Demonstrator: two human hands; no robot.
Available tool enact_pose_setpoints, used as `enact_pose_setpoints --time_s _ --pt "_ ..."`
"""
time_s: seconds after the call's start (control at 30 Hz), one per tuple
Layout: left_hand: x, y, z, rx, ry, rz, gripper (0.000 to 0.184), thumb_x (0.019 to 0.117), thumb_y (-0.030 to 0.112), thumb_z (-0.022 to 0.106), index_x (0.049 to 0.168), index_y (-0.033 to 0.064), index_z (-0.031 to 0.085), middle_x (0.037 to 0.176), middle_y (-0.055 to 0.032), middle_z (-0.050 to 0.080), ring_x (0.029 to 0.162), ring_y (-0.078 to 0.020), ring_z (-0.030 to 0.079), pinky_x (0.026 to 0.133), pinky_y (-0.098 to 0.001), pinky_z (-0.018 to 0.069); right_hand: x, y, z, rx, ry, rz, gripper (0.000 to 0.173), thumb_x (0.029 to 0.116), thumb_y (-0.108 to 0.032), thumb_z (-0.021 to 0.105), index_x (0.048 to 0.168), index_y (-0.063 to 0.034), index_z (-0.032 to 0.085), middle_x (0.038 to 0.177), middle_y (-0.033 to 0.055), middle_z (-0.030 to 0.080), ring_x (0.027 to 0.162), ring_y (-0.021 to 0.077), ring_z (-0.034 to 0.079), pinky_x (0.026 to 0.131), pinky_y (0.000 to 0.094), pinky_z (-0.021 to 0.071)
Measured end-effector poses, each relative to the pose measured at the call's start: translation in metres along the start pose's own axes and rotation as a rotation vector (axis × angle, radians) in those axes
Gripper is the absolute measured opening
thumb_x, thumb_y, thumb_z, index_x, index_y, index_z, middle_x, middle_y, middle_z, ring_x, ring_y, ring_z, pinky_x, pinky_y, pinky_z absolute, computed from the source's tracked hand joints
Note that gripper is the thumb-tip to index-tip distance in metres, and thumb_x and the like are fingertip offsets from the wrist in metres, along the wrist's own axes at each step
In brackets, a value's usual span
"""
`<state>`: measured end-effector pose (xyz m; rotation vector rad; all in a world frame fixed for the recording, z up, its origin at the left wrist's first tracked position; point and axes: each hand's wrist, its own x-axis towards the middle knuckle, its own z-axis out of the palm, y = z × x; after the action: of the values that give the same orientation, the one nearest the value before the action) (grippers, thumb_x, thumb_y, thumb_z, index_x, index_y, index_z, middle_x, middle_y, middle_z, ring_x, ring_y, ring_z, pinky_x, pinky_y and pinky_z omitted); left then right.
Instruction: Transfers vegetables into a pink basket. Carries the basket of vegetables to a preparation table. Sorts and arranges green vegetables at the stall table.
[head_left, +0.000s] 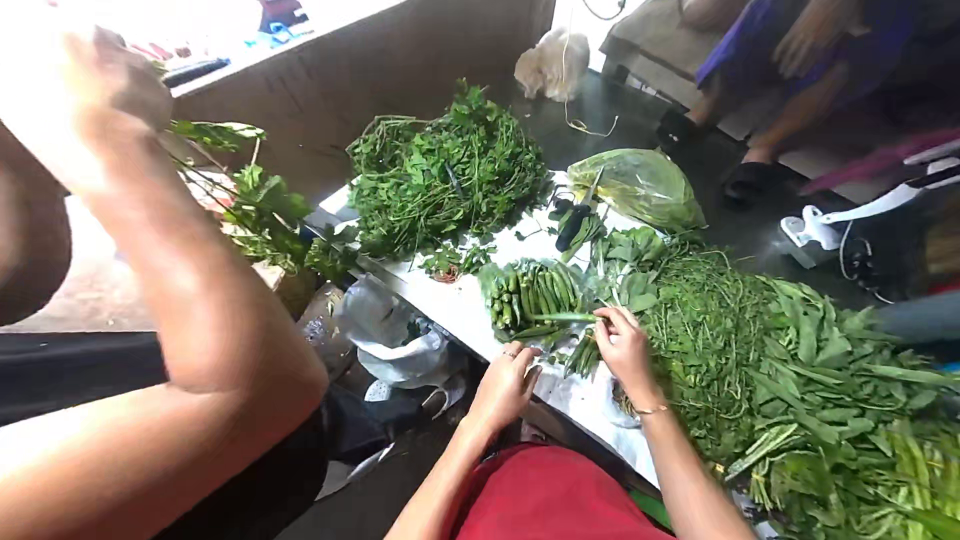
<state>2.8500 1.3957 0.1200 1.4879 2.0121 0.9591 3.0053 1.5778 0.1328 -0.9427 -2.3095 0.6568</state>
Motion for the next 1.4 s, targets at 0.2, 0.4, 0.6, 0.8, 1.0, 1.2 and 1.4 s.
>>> enact_pose_setpoints --time_s 0.2,0.4,0.6,0.8,1.0,1.2,1.4 --pt "0.006 0.007 0.009 -0.324 -0.138 -0.06 0.044 0.1009 0.031 0.061 0.133 0.0012 0.062 0.129 -0.0163 0.064 0.122 -0.0263 0.06 0.106 -0.046 0.0476 -0.017 -0.028 -0.006 0.428 -0.436 -0.138 0.021 0.0931 -0.004 0.061 0.108 0.0011 0.075 0.113 0.0148 0.07 0.099 0.0133 0.069 0.088 0.0262 0.0592" --pt "0.0 -0.023 0.027 -0.838 -0.082 -0.352 0.031 0.1067 0.02 0.044 0.121 -0.0017 0.061 0.079 -0.0009 0.061 0.066 -0.0094 0.06 0.066 -0.0285 0.0545 0.013 0.006 0.057 0.192 -0.395 0.284 0.036 0.0999 -0.018 0.063 0.131 -0.0005 0.065 0.126 0.0196 0.066 0.103 0.0239 0.07 0.092 0.0357 0.0573" --pt "-0.01 -0.031 0.021 -0.945 0.088 -0.369 0.024 0.1028 0.02 0.051 0.109 0.0047 0.069 0.063 0.0076 0.051 0.05 -0.0021 0.044 0.049 -0.0194 0.0405 0.03 0.013 0.087 -0.168 -0.442 0.34 0.042 0.0983 -0.015 0.064 0.137 0.0019 0.061 0.127 0.0221 0.065 0.116 0.0355 0.065 0.103 0.0496 0.0508" --pt "-0.001 -0.029 0.004 -0.758 0.098 -0.283 0.025 0.1014 0.027 0.057 0.107 0.0073 0.071 0.078 0.005 0.062 0.06 -0.0018 0.051 0.058 -0.0207 0.0449 0.033 0.013 0.076 -0.149 -0.359 0.359 0.035 0.0979 -0.018 0.062 0.129 -0.0017 0.068 0.124 0.0188 0.068 0.112 0.0329 0.068 0.099 0.051 0.0527" --pt "0.018 -0.01 -0.028 -0.536 0.097 -0.137 0.03 0.1026 0.027 0.056 0.116 0.0036 0.071 0.111 -0.0095 0.064 0.094 -0.0135 0.063 0.085 -0.0311 0.0535 0.041 -0.007 0.012 -0.029 -0.047 0.061 0.027 0.0951 -0.012 0.062 0.116 0.0014 0.073 0.114 0.0217 0.07 0.098 0.0341 0.071 0.088 0.0504 0.0583" --pt "0.036 0.027 -0.042 -0.395 0.045 0.046 0.037 0.1056 0.025 0.051 0.13 0.0018 0.065 0.13 -0.0156 0.062 0.121 -0.0212 0.059 0.106 -0.0387 0.0475 0.046 -0.059 -0.056 0.068 -0.282 -0.148 0.028 0.0938 -0.009 0.06 0.116 -0.0011 0.075 0.111 0.0181 0.071 0.09 0.0234 0.07 0.08 0.036 0.0577" --pt "0.039 0.04 -0.035 -0.539 -0.085 0.028 0.032 0.1067 0.024 0.05 0.121 -0.0006 0.066 0.108 -0.0069 0.068 0.095 -0.007 0.065 0.09 -0.0281 0.0531 0.041 -0.071 -0.052 0.211 -0.448 -0.206 0.027 0.0957 -0.016 0.062 0.115 -0.0029 0.076 0.103 0.0128 0.073 0.087 0.0155 0.069 0.08 0.0299 0.0576"
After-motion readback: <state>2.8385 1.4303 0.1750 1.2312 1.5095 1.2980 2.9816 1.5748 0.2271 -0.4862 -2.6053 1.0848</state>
